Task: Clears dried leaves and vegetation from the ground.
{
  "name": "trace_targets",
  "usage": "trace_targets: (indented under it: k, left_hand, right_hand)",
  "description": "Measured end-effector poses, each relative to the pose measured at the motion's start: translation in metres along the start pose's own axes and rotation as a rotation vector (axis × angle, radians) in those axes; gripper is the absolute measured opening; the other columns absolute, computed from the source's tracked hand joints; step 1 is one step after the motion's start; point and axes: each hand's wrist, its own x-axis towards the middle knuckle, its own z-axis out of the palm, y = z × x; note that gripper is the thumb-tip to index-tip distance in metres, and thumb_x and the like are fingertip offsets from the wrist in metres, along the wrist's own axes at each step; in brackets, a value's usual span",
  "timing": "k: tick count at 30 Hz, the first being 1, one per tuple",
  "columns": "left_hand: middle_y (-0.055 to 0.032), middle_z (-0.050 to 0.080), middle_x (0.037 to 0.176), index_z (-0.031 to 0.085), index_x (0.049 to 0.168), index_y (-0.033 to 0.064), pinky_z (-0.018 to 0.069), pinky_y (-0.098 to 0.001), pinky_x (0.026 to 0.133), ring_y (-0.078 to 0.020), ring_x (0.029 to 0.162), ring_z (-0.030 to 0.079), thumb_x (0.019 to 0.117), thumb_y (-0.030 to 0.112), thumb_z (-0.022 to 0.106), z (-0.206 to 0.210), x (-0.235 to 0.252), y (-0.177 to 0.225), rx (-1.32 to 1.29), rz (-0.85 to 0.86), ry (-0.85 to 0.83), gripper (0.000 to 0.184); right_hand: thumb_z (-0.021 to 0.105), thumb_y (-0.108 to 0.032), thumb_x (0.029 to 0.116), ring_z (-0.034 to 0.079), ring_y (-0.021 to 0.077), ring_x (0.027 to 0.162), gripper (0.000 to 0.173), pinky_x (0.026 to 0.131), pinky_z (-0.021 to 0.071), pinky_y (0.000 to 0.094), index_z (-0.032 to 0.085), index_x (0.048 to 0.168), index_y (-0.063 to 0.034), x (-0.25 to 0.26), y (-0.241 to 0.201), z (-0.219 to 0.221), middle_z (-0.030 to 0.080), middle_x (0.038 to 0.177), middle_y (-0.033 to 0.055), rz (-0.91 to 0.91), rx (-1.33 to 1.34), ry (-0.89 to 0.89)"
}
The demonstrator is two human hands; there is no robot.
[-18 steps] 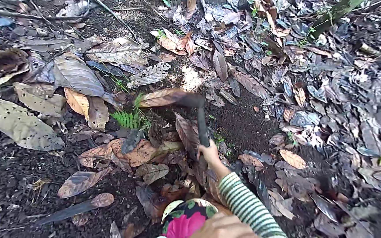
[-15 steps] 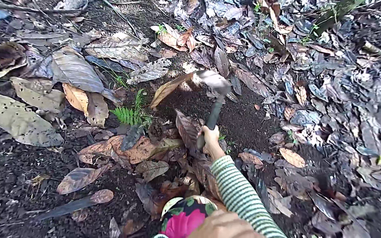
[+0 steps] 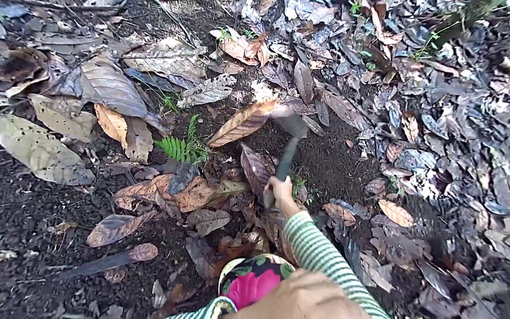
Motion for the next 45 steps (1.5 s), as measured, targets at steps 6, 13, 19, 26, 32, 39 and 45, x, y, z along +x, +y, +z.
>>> trace_targets:
  k: [6, 13, 19, 26, 32, 39, 45]
  left_hand:
    - [-0.0113, 0.063, 0.140, 0.075, 0.116, 0.0161, 0.0358, -0.0558, 0.118, -0.0334, 0.142, 0.047, 0.1006, 0.044, 0.056, -0.052, 0.005, -0.052, 0.467, -0.236, 0.375, 0.037]
    - [-0.0197, -0.001, 0.173, 0.041, 0.158, 0.0332, 0.0090, -0.0938, 0.099, -0.0626, 0.151, -0.006, 0.0994, 0.062, 0.051, -0.233, -0.042, -0.228, 0.823, -1.244, 0.691, 0.066]
    - [-0.0177, -0.002, 0.173, 0.038, 0.160, 0.0327, 0.0101, -0.0921, 0.103, -0.0609, 0.152, -0.003, 0.1006, 0.065, 0.045, -0.130, -0.060, -0.260, 0.700, -1.461, 0.702, 0.068]
    - [-0.0143, 0.007, 0.174, 0.030, 0.163, 0.0349, 0.0119, -0.0860, 0.109, -0.0481, 0.157, 0.004, 0.1009, 0.061, 0.045, -0.003, -0.033, -0.267, 0.595, -1.407, 0.376, 0.069]
    - [-0.0255, 0.051, 0.149, 0.059, 0.143, 0.0178, 0.0428, -0.0682, 0.105, -0.0466, 0.131, 0.054, 0.1013, 0.041, 0.052, 0.019, -0.067, -0.196, 0.695, -1.177, 0.375, 0.048]
    - [-0.0350, -0.002, 0.167, 0.023, 0.165, 0.0202, 0.0102, -0.0815, 0.114, -0.0634, 0.150, 0.000, 0.0989, 0.065, 0.052, -0.026, -0.160, -0.190, 0.700, -1.461, 1.100, 0.085]
    - [-0.0362, 0.005, 0.166, 0.006, 0.167, 0.0140, 0.0280, -0.0714, 0.115, -0.0571, 0.149, 0.020, 0.0953, 0.074, 0.049, 0.004, -0.146, -0.240, 0.332, -1.679, 1.148, 0.103]
  right_hand:
    - [0.074, -0.006, 0.0850, 0.068, 0.0239, 0.068, 0.059, 0.066, 0.0603, 0.0430, 0.048, 0.138, 0.0012, -0.090, 0.054, -0.092, 0.068, 0.089, 0.0160, 0.100, -0.470, -0.237]
    - [0.070, -0.007, 0.0833, 0.067, 0.0253, 0.061, 0.055, 0.060, 0.0607, 0.0446, 0.048, 0.133, 0.0010, -0.056, -0.029, -0.092, 0.067, 0.083, 0.0152, -0.134, -0.401, -0.067]
    - [0.073, -0.011, 0.0847, 0.070, 0.0261, 0.071, 0.068, 0.067, 0.0608, 0.0468, 0.041, 0.144, -0.0055, -0.011, -0.056, -0.032, 0.067, 0.099, 0.0173, -0.199, -0.590, -0.114]
    - [0.068, -0.001, 0.0904, 0.067, 0.0220, 0.063, 0.070, 0.060, 0.0614, 0.0392, 0.033, 0.150, -0.0080, -0.005, -0.005, -0.100, 0.064, 0.098, 0.0165, 0.034, -0.551, -0.374]
    - [0.078, -0.013, 0.0833, 0.069, 0.0339, 0.082, 0.070, 0.076, 0.0582, 0.0557, 0.046, 0.145, -0.0091, -0.007, 0.020, -0.250, 0.066, 0.111, 0.0236, -0.069, -0.999, -0.511]
    - [0.080, -0.011, 0.0811, 0.068, 0.0360, 0.084, 0.060, 0.078, 0.0565, 0.0590, 0.056, 0.135, -0.0043, -0.031, -0.004, -0.419, 0.066, 0.108, 0.0240, -0.147, -1.061, -0.443]
    - [0.067, -0.007, 0.0927, 0.065, 0.0223, 0.062, 0.055, 0.061, 0.0593, 0.0401, 0.042, 0.142, -0.0076, 0.011, 0.013, -0.362, 0.064, 0.085, 0.0133, -0.077, -0.331, -0.281]
